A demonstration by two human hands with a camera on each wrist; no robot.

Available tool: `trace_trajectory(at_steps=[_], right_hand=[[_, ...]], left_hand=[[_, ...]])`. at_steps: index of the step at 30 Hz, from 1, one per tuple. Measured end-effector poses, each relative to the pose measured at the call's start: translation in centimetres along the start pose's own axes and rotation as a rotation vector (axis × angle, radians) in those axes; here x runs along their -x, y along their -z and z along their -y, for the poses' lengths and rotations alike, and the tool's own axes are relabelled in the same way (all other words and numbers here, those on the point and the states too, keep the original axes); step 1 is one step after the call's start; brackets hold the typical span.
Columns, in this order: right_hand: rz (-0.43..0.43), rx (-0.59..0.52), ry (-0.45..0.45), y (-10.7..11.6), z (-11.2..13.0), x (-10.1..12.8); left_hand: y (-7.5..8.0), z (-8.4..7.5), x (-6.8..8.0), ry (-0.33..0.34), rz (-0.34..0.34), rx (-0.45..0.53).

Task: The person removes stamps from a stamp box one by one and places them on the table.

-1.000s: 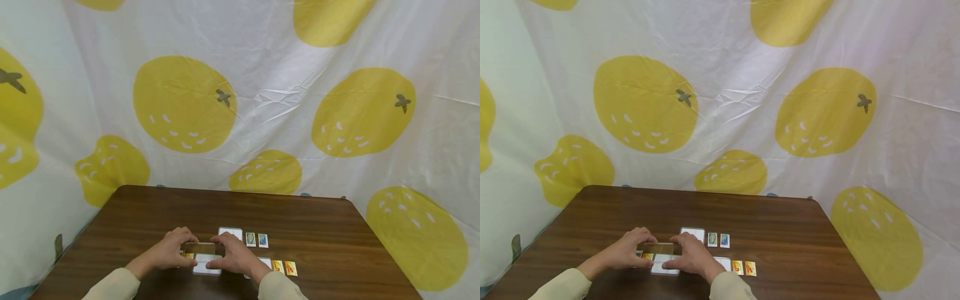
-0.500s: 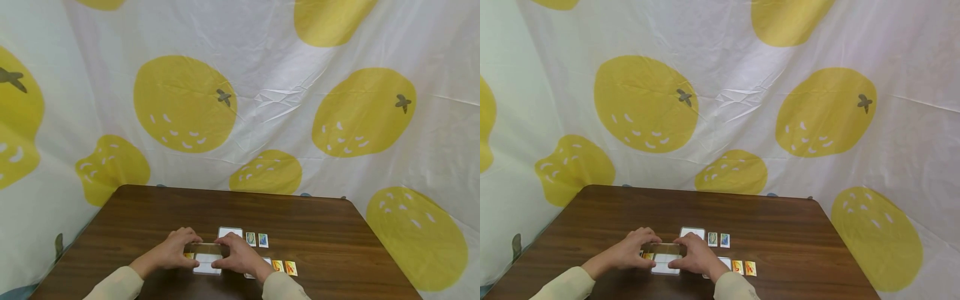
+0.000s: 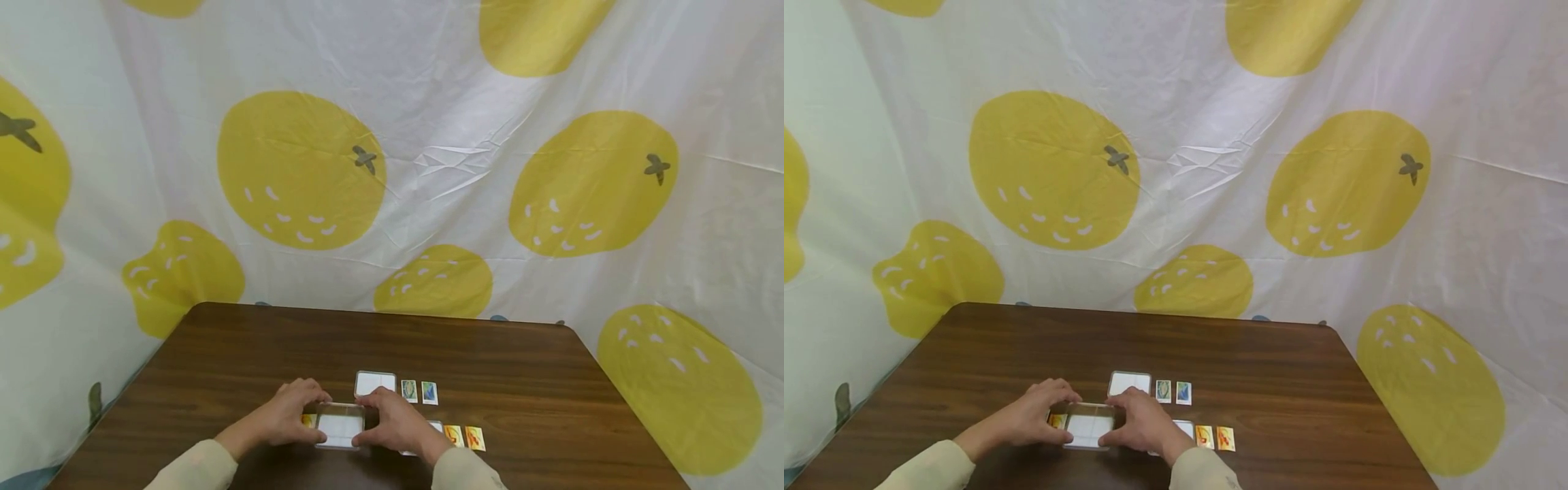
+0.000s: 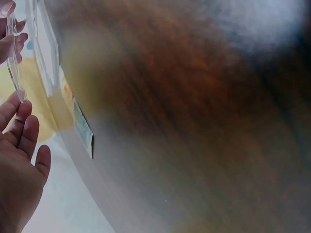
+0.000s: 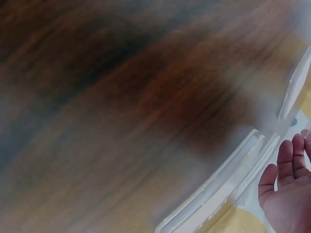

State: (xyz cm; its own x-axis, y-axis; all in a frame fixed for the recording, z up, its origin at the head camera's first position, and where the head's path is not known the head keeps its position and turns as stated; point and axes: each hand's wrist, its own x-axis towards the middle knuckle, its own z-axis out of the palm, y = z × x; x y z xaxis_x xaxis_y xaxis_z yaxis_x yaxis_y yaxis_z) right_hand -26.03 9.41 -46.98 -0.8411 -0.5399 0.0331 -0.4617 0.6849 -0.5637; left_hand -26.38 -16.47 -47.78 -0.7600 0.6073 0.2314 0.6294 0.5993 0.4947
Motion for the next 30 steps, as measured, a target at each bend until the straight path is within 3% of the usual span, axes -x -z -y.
trace_trajectory(at_steps=[12, 30], right_hand=[[-0.014, 0.122, 0.05, -1.1, -0.8, 0.0], [-0.001, 0.182, 0.052, -1.7, -1.0, -0.1]], left_hand=[[-1.1, 0.4, 0.1, 0.011, 0.028, -0.012], [-1.5, 0.8, 0.1, 0.077, 0.094, -0.011]])
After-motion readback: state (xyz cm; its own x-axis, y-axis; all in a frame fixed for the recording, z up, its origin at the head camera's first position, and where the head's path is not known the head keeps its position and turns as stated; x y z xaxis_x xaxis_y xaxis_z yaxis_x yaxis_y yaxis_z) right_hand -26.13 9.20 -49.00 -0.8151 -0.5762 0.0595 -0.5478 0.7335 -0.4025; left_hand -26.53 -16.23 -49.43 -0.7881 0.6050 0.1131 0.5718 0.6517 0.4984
